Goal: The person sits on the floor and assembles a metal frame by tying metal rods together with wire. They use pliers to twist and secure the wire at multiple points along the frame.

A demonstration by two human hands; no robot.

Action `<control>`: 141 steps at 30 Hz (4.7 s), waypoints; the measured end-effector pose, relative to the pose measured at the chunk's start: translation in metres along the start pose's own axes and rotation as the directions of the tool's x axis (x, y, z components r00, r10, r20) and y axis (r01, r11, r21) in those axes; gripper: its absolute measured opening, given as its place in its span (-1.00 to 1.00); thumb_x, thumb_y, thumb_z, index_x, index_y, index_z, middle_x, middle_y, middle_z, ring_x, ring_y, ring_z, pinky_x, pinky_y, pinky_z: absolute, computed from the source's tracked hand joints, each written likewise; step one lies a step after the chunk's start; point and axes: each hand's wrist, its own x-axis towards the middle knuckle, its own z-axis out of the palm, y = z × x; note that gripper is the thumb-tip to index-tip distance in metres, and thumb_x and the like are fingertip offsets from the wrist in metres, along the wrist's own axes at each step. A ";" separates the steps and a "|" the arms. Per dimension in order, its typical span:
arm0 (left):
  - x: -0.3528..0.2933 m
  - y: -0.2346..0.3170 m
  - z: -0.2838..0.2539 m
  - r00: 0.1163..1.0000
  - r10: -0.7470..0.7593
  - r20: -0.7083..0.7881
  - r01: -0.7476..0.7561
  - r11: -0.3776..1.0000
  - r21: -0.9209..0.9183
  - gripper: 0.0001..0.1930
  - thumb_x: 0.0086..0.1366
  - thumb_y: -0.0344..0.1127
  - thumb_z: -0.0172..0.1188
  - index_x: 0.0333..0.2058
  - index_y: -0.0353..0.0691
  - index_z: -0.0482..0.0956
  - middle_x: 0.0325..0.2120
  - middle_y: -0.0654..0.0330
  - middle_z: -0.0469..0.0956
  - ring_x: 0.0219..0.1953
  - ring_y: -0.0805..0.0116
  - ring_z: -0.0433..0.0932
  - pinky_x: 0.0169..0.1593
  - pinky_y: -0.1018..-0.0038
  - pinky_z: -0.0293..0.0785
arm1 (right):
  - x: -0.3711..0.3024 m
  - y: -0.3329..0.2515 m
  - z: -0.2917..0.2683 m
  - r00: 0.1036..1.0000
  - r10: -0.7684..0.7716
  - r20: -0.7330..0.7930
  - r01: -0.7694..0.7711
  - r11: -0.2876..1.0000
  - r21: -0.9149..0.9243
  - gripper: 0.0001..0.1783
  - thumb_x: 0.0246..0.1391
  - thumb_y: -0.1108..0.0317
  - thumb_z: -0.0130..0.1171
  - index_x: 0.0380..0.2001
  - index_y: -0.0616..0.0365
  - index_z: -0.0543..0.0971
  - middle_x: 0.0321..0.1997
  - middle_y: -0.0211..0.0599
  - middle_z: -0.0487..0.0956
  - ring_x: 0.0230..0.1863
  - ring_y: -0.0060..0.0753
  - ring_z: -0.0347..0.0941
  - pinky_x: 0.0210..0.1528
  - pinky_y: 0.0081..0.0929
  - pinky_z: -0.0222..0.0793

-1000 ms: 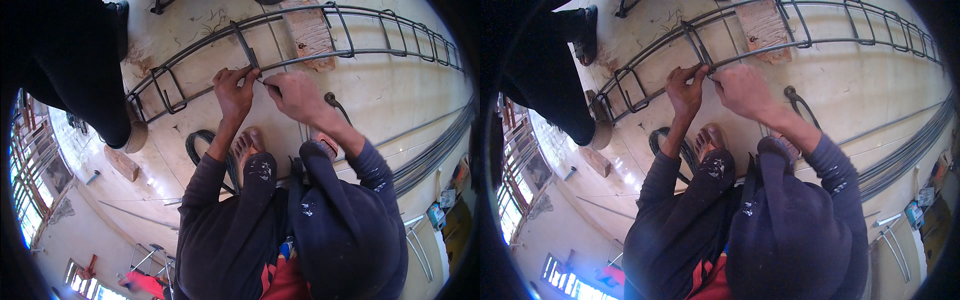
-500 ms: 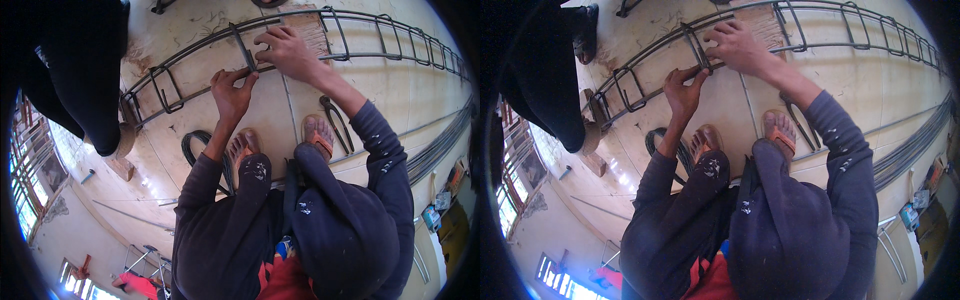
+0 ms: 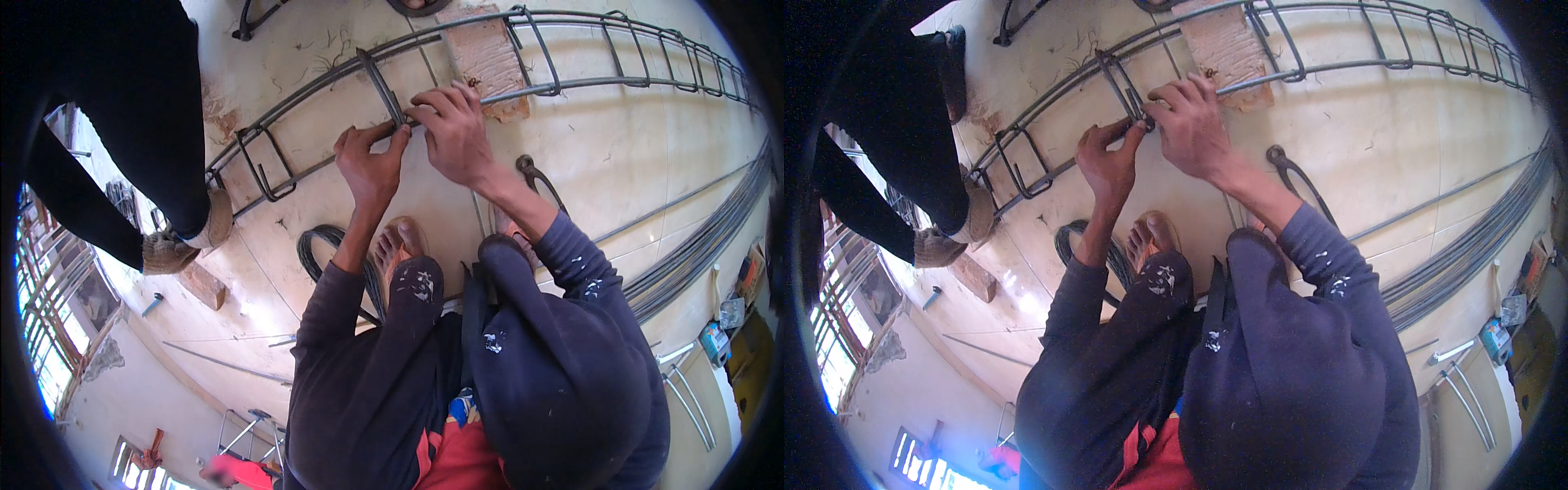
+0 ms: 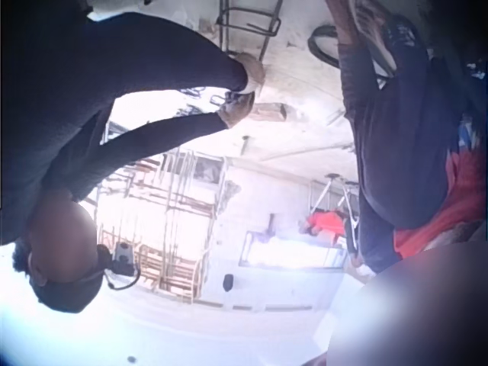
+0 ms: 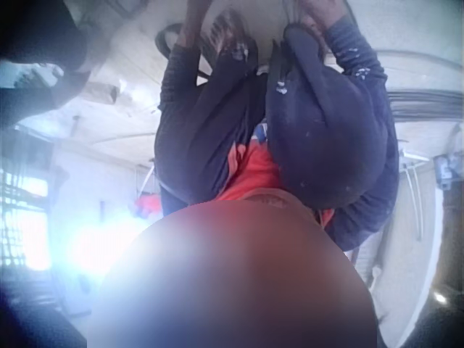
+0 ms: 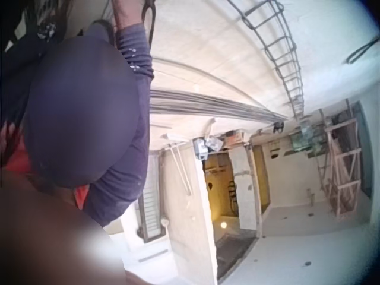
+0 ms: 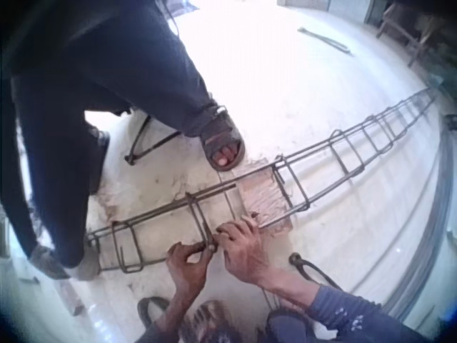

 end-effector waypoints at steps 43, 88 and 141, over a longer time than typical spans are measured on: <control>-0.015 -0.003 0.012 0.931 0.291 -0.219 -0.311 0.948 -0.063 -0.83 -0.01 -0.46 0.40 -0.38 -0.23 0.67 -0.44 0.15 0.64 -0.37 0.30 0.56 0.00 0.18 0.37 | -0.014 -0.033 -0.007 0.775 0.546 0.316 -0.622 0.575 0.532 -0.69 0.04 0.30 0.12 -0.29 0.37 0.61 -0.60 0.05 0.52 -0.60 -0.23 0.47 -0.48 -0.37 0.33; -0.004 -0.022 0.004 0.818 0.566 -0.101 -0.570 0.821 -0.016 -0.74 -0.05 -0.45 0.36 -0.32 -0.16 0.57 -0.36 0.21 0.59 -0.34 0.26 0.58 0.06 0.18 0.49 | 0.017 -0.024 -0.033 0.959 0.053 0.279 -0.063 0.998 0.026 -0.86 -0.07 0.53 0.14 -0.36 0.20 0.56 -0.45 -0.17 0.52 -0.45 -0.05 0.50 -0.43 -0.27 0.41; -0.030 0.017 -0.031 0.974 -0.104 0.202 0.185 0.879 -0.439 -0.78 0.16 -0.50 0.18 -0.17 -0.32 0.55 -0.35 0.04 0.62 -0.37 0.21 0.65 -0.27 0.40 0.55 | 0.015 -0.063 -0.016 0.131 0.634 0.762 -0.673 -0.508 0.538 -0.72 0.18 0.17 0.07 -0.43 0.19 0.52 -0.49 -0.37 0.53 -0.55 -0.51 0.41 -0.49 -0.57 0.37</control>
